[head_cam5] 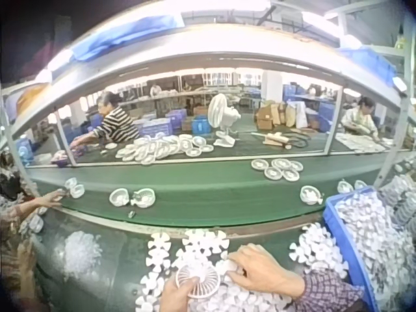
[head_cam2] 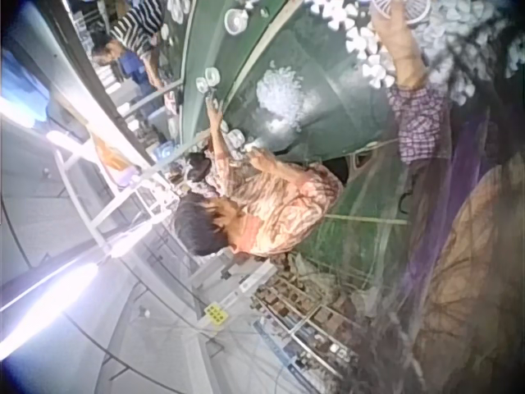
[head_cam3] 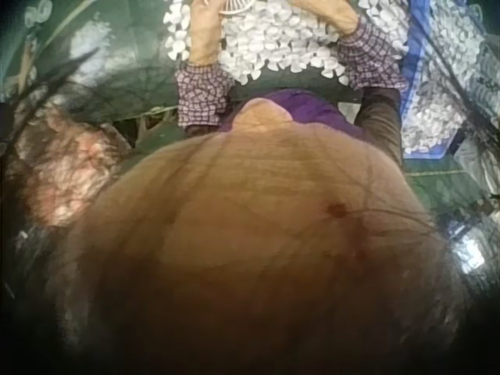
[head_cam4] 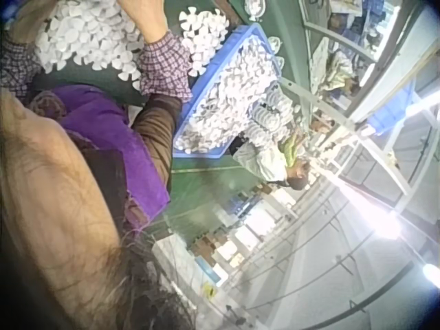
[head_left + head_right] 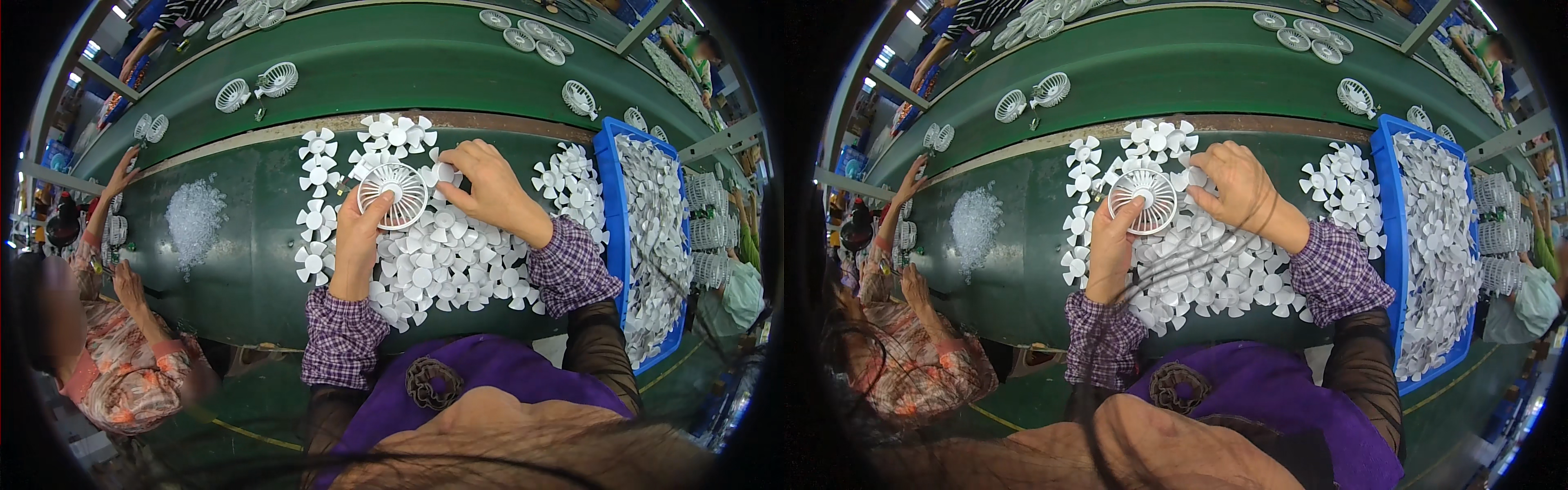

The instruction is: The person assembles fans by hand, picking up a fan blade and a fan housing, pressing the blade into the housing, and placing the assembled unit onto a conveyor belt.

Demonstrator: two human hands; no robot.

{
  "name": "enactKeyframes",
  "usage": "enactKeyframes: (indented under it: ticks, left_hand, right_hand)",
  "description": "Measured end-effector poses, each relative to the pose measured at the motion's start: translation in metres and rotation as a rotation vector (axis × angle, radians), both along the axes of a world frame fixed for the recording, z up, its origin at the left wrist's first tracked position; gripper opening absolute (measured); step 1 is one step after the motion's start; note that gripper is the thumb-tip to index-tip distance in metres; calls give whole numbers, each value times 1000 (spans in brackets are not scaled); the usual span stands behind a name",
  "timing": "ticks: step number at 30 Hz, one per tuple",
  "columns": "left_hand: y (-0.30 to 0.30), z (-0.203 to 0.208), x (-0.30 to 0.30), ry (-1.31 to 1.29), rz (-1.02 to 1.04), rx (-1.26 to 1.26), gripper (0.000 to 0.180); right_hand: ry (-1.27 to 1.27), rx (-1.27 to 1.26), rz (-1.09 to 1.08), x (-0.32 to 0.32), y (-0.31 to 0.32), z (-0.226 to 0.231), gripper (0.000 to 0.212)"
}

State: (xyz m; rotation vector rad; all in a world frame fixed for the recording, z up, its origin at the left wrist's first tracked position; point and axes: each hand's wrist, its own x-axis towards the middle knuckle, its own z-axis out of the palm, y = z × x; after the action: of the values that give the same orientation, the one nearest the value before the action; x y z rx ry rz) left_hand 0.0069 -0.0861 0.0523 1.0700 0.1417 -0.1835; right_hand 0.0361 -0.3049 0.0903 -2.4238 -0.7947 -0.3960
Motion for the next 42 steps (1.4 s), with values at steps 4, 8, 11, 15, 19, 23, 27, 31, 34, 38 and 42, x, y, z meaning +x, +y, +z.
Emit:
enactKeyframes:
  ticks: [4, 8, 11, 15, 19, 23, 27, 31, 34, 38, 42]
  left_hand:
    - [1, -1, -1, -6, -1, 14, 31]
    - [0, -2, 0, -10, -16, 3, 30]
    - [1, -1, 0, -7, -18, 18, 34]
    - [3, -1, 1, -42, -71, -59, 38]
    - [2, 0, 1, -95, -125, -86, 46]
    - [1, 0, -1, -144, -146, -31, 50]
    - [1, 0, -2, -166, -159, 20, 50]
    - [-3, -1, -1, -200, -124, 20, 46]
    - [-4, -12, 1, -197, -61, 62, 42]
    - [-6, -16, 2, -236, -5, 166, 35]
    - [-5, -16, 0, -248, 22, 215, 33]
  right_hand:
    - [-36, 7, 1, 0, 1, 1, 31]
    - [-101, 98, -24, 0, 1, 13, 31]
    - [-133, 111, -32, -4, 4, 20, 33]
    - [-119, 119, 16, -11, 12, 22, 34]
    - [-166, 75, 67, -13, 24, 16, 35]
    - [-209, -2, 93, -12, 35, 4, 37]
    - [-184, -58, 86, -11, 45, -8, 38]
    - [-205, -59, 87, -9, 52, -11, 37]
    - [-208, -75, 96, -7, 56, -12, 36]
    - [-196, -62, 120, -7, 56, -13, 32]
    - [-213, -32, 134, -7, 57, -14, 33]
